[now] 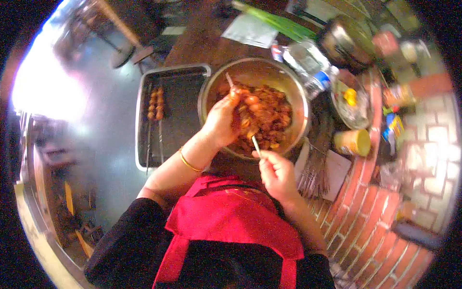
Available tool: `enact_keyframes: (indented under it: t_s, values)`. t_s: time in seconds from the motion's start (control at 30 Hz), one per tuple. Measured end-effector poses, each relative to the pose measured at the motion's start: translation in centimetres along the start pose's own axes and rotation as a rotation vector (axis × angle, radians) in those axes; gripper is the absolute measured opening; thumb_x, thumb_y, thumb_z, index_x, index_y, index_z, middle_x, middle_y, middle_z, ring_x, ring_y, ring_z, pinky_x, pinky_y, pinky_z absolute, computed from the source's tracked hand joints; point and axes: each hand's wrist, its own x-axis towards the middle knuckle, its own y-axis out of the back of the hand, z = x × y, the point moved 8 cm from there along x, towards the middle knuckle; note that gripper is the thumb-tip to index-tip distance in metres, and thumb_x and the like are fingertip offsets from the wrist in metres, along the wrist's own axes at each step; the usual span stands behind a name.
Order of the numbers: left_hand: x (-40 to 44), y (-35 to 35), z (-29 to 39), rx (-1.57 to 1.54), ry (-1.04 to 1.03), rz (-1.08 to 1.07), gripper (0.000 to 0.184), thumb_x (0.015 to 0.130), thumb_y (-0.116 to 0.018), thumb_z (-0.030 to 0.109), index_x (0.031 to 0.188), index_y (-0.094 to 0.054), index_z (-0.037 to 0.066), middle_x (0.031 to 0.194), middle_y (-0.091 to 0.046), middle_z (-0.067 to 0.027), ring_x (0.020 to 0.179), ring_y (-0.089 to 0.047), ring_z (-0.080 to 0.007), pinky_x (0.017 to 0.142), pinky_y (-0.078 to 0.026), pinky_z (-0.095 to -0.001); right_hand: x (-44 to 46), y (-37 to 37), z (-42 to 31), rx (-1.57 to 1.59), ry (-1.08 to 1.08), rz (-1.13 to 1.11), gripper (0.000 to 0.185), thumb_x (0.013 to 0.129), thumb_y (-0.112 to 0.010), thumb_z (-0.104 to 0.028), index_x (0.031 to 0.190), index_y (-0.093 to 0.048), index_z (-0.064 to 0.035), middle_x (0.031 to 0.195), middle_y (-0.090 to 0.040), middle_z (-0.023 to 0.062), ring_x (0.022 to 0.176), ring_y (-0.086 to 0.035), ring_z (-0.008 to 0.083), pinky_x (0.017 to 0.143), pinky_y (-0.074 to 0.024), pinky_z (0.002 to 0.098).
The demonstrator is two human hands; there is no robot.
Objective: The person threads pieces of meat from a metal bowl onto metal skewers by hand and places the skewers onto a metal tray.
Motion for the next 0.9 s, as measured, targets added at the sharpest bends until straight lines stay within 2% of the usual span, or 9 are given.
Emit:
enact_keyframes:
  t_s: [0.1,0.23,0.3,0.43,0.5,0.57,0.63,0.77,0.9]
  values:
    - [-1.0,1.1,-0.2,-0.141,0.027,-0.101,0.057,0.092,-0.035,0.056,0.124,-0.043,0.01,0.125,-0.05,-0.0134,0.111,-0.05,-0.0261,0.092,-0.043,-0.0456,3.9,-3.4,-2.5,0.177,-0.004,-0.106,0.022,0.094,-0.042,-0.01,0.106,-0.058,-0.0005,0.055,-0.044,-0.0036,0.044,-0.04,0.0042,0.042,-0.0321,0.0184]
    - [0.5,7.9,-3.3,-0.301,-0.003,-0.024,0.061,0.09,-0.043,0.054,0.13,-0.039,0.009,0.116,-0.052,-0.0133,0.098,-0.054,-0.0199,0.079,-0.048,-0.0415,9.4,-13.7,-2.9,0.446,-0.422,-0.387,0.019,0.088,-0.048,-0.01,0.106,-0.052,-0.0072,0.066,-0.056,0.0028,0.051,-0.05,0.0106,0.041,-0.0346,0.0236]
    - [1.3,10.1,-5.2,-0.387,0.002,0.066,0.075,0.088,-0.035,0.065,0.139,-0.029,0.011,0.14,-0.037,-0.015,0.131,-0.032,-0.0311,0.106,-0.027,-0.0507,12.0,-18.8,-1.0,0.307,-0.568,-0.427,0.021,0.087,-0.05,-0.012,0.108,-0.05,-0.0097,0.079,-0.062,0.0068,0.06,-0.058,0.0134,0.043,-0.0367,0.0231]
    - [0.3,9.7,-5.9,-0.412,-0.066,0.015,0.08,0.086,-0.033,0.068,0.143,-0.016,0.015,0.149,-0.016,-0.0127,0.138,-0.015,-0.0292,0.111,-0.016,-0.0505,15.8,-26.3,5.1,0.098,-0.526,-0.51,0.034,0.088,-0.052,-0.015,0.12,-0.045,-0.005,0.096,-0.063,0.0116,0.074,-0.062,0.0191,0.058,-0.0547,0.0367]
    - [-0.4,9.3,-5.8,-0.395,-0.025,-0.081,0.072,0.086,-0.037,0.066,0.138,-0.034,0.016,0.141,-0.034,-0.0082,0.131,-0.027,-0.0275,0.107,-0.021,-0.0513,16.0,-27.6,6.2,-0.044,-0.468,-0.558,0.055,0.083,-0.061,-0.025,0.126,-0.041,0.0024,0.103,-0.054,0.016,0.078,-0.061,0.0236,0.07,-0.0566,0.0432]
    - [0.1,9.3,-4.9,-0.398,-0.048,-0.043,0.058,0.087,-0.042,0.061,0.119,-0.052,0.015,0.122,-0.052,-0.0063,0.114,-0.044,-0.0283,0.102,-0.029,-0.0506,14.5,-27.4,4.3,-0.18,-0.314,-0.63,0.048,0.08,-0.065,-0.024,0.116,-0.051,0.0031,0.096,-0.061,0.0137,0.083,-0.061,0.0251,0.078,-0.0529,0.0382]
    - [0.3,9.7,-5.1,-0.365,-0.01,0.079,0.053,0.091,-0.036,0.057,0.113,-0.054,0.012,0.115,-0.053,-0.0107,0.11,-0.046,-0.0295,0.1,-0.033,-0.052,11.9,-24.0,0.3,-0.085,0.36,-0.279,0.039,0.081,-0.064,-0.018,0.112,-0.053,0.0014,0.088,-0.064,0.0116,0.08,-0.062,0.0203,0.071,-0.0509,0.033]
    - [-1.0,6.6,-5.3,-0.251,0.079,0.105,0.044,0.094,-0.037,0.05,0.115,-0.047,0.012,0.112,-0.054,-0.0103,0.103,-0.051,-0.0269,0.095,-0.038,-0.047,4.8,-9.9,-6.6,-0.248,0.752,-0.045,0.02,0.081,-0.062,-0.008,0.101,-0.062,-0.0045,0.078,-0.063,0.0088,0.073,-0.062,0.0166,0.063,-0.0486,0.0305]
    - [-0.7,6.8,-6.0,0.0,0.28,0.291,0.035,0.096,-0.037,0.04,0.117,-0.047,0.013,0.108,-0.055,-0.0073,0.099,-0.052,-0.0245,0.092,-0.039,-0.0422,2.1,6.6,2.0,-0.33,0.329,0.428,0.01,0.085,-0.061,-0.011,0.092,-0.066,-0.0048,0.077,-0.065,0.0068,0.062,-0.058,0.0116,0.057,-0.0469,0.0261]
